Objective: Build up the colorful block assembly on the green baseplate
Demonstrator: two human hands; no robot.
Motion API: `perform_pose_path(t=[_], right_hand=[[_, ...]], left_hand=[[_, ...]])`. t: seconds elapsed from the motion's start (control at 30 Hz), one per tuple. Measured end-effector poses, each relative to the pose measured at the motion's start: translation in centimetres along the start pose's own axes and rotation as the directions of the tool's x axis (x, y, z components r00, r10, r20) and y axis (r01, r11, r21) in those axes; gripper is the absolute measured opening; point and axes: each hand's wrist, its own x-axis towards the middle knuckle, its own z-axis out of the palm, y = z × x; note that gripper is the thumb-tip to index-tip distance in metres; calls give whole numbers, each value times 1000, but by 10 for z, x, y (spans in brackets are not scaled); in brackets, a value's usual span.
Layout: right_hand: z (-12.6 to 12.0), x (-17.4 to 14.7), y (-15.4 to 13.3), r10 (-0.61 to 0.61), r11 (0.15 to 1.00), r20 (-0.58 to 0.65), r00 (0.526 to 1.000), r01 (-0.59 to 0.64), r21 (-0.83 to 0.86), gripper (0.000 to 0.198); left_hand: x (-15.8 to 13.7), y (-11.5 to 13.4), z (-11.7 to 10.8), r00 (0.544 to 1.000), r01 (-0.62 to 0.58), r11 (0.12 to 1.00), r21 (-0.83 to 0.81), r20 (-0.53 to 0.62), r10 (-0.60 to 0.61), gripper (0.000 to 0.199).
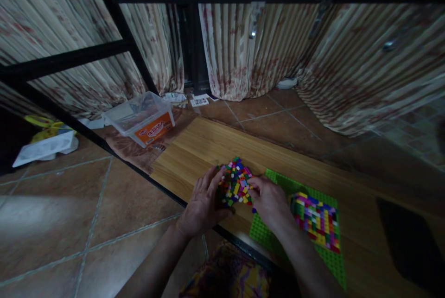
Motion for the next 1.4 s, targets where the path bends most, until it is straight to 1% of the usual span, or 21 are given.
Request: perform_pose_path(t=[0.13, 0.23, 0.3, 0.4, 0.5, 0.63, 0.7, 0.8, 0.93, 1.03, 1.1, 1.2, 1.3, 1.4], right_hand=[[4, 3, -3, -34, 999, -32, 999, 34, 7, 18], [5, 4, -3, -49, 997, -61, 997, 53, 61, 17], [5, 6, -3, -35, 994, -90, 995, 44, 97, 17], [6, 8, -3, -22, 984, -108, 994, 41, 174, 20], [6, 7, -1, -38, 960, -118, 992, 69, 271, 23], [1, -4, 4, -49, 954, -151, 987, 91, 285, 24], [-2, -14, 5, -63, 958, -156, 986, 104, 268, 23], [-6, -31, 3, -87, 975, -118, 989, 109, 195, 22], [-7, -48, -2, -54, 997, -39, 998, 52, -52, 18], [-6, -53, -5, 8, 966, 1, 1000, -7, -258, 15], [-5, -54, -6, 45, 939, 9, 999, -39, -340, 14], [-1, -52, -7, 51, 931, 13, 999, -43, -363, 13], [3, -47, -9, 31, 945, 9, 999, -26, -326, 11], [8, -41, -12, 37, 961, 2, 999, -35, -274, 8]], left_hand=[[1, -6, -4, 1000, -10, 999, -41, 19, 11, 104], [7, -8, 0, 999, -34, 998, -61, 5, 34, 94], [12, -9, 3, 999, -47, 996, -76, -12, 46, 90], [16, -8, 8, 998, -36, 995, -91, -49, 32, 85], [16, -7, 8, 997, -12, 993, -119, -77, 3, 80], [9, -6, 4, 997, -18, 984, -177, -80, 4, 78], [5, -6, 1, 998, -23, 980, -195, -67, 10, 77], [-1, -6, -2, 999, -12, 979, -205, -50, 2, 76], [-7, -6, -4, 997, 34, 988, -152, -59, -43, 72], [-10, -7, -4, 993, 80, 991, -111, -82, -89, 68], [-10, -8, -3, 988, 111, 988, -103, -92, -121, 66], [-9, -9, -1, 984, 144, 984, -108, -93, -154, 67], [-7, -9, 1, 979, 163, 980, -110, -103, -175, 66], [-5, -7, 2, 979, 161, 981, -106, -110, -173, 63]])
